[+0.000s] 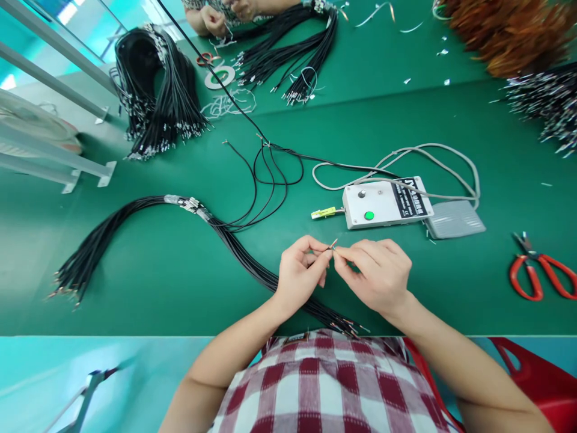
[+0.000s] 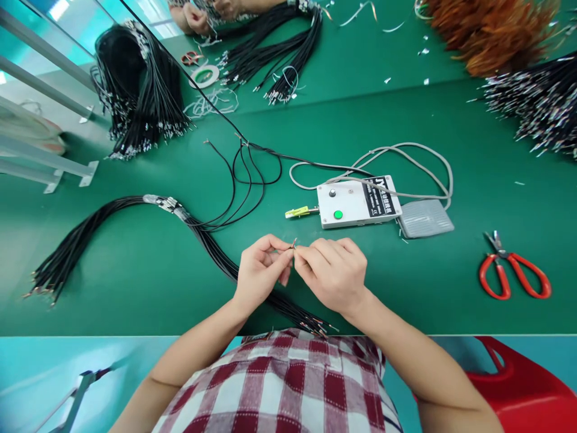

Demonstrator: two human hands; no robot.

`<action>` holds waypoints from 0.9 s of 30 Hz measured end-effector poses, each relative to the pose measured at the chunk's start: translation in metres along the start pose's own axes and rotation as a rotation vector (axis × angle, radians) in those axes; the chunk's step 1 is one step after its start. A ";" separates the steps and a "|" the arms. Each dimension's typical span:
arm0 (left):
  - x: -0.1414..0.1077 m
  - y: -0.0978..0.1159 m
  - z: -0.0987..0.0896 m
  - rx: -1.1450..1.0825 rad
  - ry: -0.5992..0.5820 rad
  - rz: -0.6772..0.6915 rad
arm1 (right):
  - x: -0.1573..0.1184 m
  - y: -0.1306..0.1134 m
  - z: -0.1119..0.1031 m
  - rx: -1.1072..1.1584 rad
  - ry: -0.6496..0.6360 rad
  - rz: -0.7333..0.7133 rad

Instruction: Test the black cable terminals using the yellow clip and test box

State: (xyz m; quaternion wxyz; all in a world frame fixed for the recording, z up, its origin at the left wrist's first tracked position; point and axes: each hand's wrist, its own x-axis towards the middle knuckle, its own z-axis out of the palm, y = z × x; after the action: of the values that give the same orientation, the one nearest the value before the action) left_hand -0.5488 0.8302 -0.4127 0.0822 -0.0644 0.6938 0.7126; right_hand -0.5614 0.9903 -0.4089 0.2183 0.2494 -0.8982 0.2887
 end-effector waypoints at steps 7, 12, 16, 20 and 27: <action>0.000 -0.011 0.004 -0.299 0.044 -0.025 | -0.010 -0.013 0.031 0.546 0.121 0.482; -0.001 -0.010 0.006 -0.241 0.036 -0.013 | -0.015 -0.001 0.025 0.232 0.047 0.215; -0.001 -0.013 0.004 -0.245 0.012 -0.044 | -0.014 0.007 0.020 0.210 -0.018 0.113; -0.001 -0.015 0.003 -0.353 0.014 -0.059 | -0.011 -0.003 0.026 0.504 0.037 0.364; 0.011 -0.004 -0.004 -0.266 -0.200 -0.128 | -0.012 0.000 0.032 1.114 -0.156 0.825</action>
State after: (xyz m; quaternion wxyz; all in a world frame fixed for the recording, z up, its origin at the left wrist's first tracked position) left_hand -0.5589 0.8266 -0.4187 0.1868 -0.0474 0.5761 0.7943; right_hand -0.5602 0.9744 -0.4393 -0.1349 -0.0174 -0.6509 0.7469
